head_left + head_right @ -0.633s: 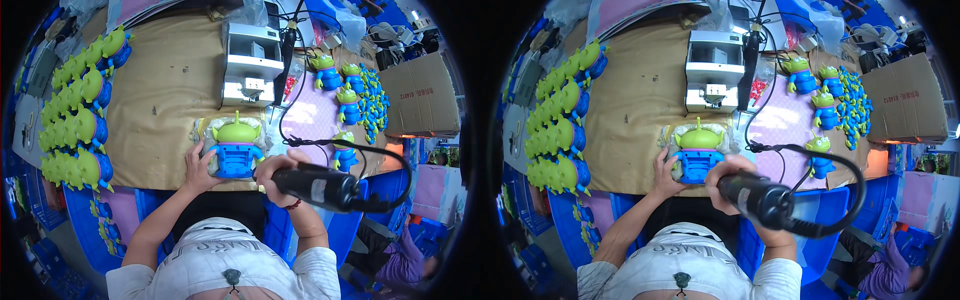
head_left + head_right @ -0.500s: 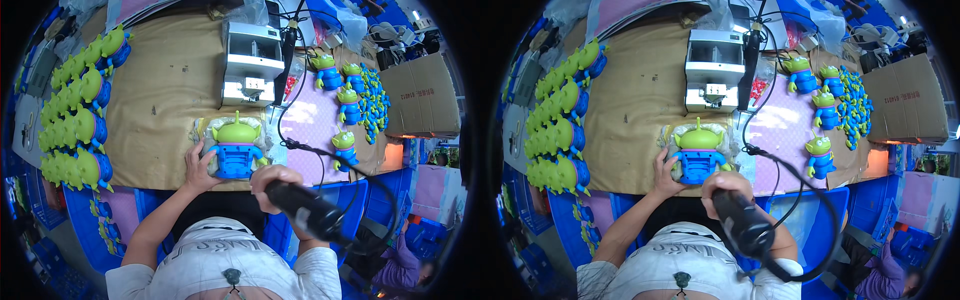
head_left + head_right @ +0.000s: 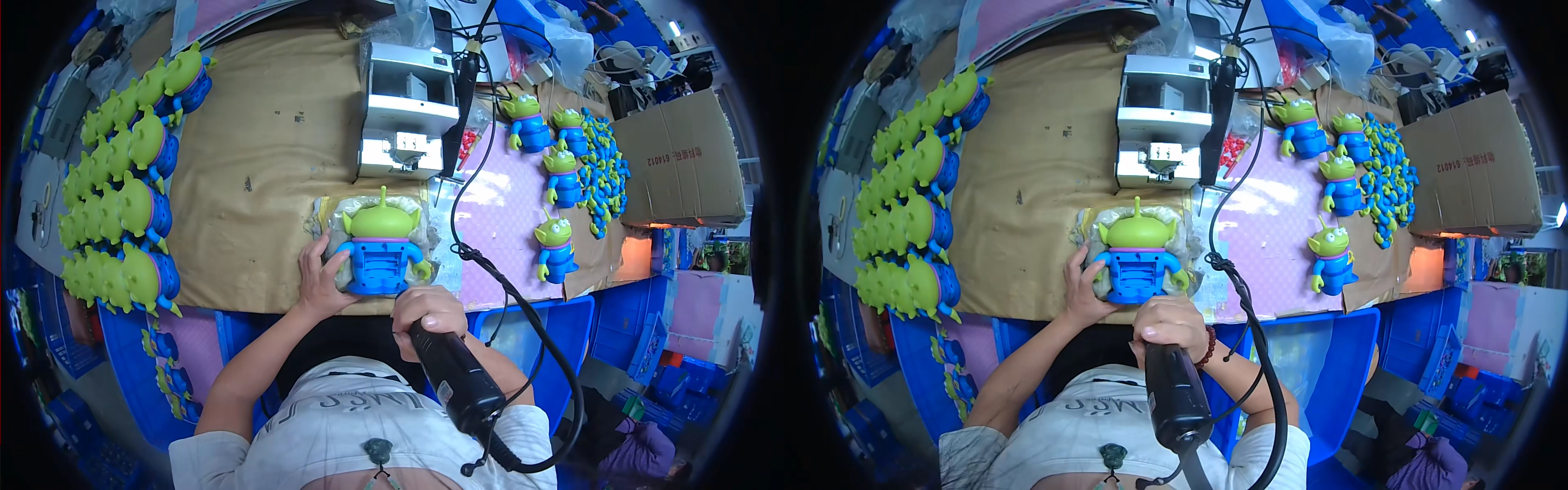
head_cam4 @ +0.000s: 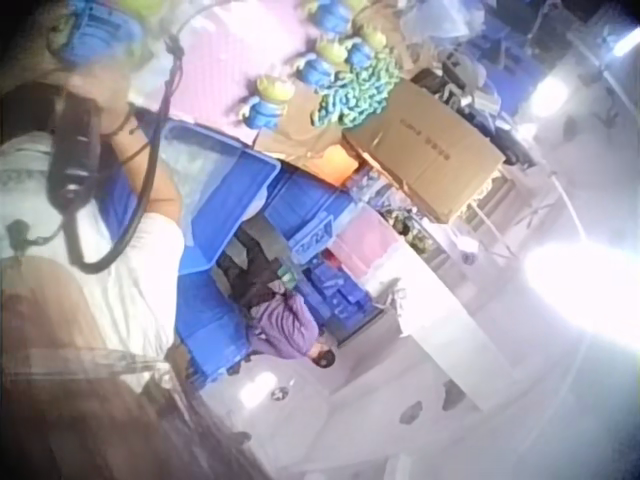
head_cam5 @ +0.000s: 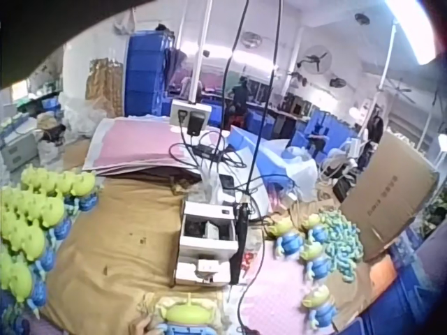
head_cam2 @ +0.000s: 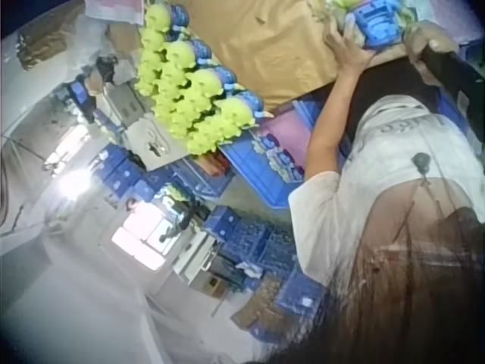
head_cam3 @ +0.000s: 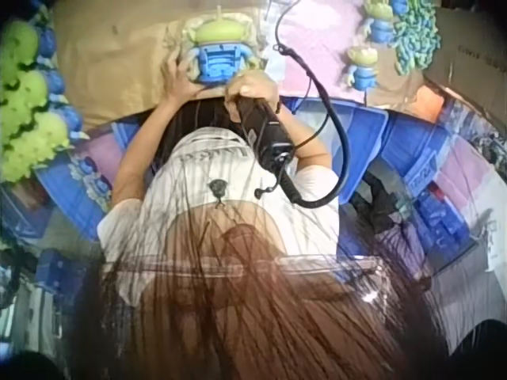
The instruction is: Assembling plastic toy alien figurines using a handheld power tool on a factory workbench.
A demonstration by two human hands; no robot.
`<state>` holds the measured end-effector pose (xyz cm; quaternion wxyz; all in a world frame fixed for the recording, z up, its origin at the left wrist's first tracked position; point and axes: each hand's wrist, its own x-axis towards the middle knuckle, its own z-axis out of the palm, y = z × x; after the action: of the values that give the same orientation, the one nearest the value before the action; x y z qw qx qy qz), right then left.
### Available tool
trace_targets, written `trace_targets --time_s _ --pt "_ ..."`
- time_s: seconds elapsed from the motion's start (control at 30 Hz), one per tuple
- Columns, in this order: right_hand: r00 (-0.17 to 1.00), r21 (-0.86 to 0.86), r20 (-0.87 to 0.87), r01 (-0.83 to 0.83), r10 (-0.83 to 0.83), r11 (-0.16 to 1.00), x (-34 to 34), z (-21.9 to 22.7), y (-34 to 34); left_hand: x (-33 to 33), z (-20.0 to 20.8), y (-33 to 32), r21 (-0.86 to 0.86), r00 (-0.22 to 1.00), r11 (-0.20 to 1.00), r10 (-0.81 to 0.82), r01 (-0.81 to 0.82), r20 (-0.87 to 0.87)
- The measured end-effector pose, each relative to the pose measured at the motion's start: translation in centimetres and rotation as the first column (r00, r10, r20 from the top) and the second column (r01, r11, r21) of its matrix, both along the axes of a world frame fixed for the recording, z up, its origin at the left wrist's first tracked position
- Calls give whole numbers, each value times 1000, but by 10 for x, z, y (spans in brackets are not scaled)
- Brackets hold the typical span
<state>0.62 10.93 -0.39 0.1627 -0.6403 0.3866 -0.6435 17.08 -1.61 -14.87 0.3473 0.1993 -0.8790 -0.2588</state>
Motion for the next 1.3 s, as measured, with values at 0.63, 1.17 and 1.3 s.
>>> trace_targets --time_s 0.63,1.17,1.3 --pt "847 381 235 371 -477 847 -122 43 -173 2 3 -1 54 1000 998 -25 26 -11" --pt "849 282 196 431 -491 857 -102 53 -166 4 3 -1 50 1000 999 -9 9 -4" --pt "829 412 193 417 -524 810 -118 44 -180 2 4 -1 42 999 999 -26 27 -20"
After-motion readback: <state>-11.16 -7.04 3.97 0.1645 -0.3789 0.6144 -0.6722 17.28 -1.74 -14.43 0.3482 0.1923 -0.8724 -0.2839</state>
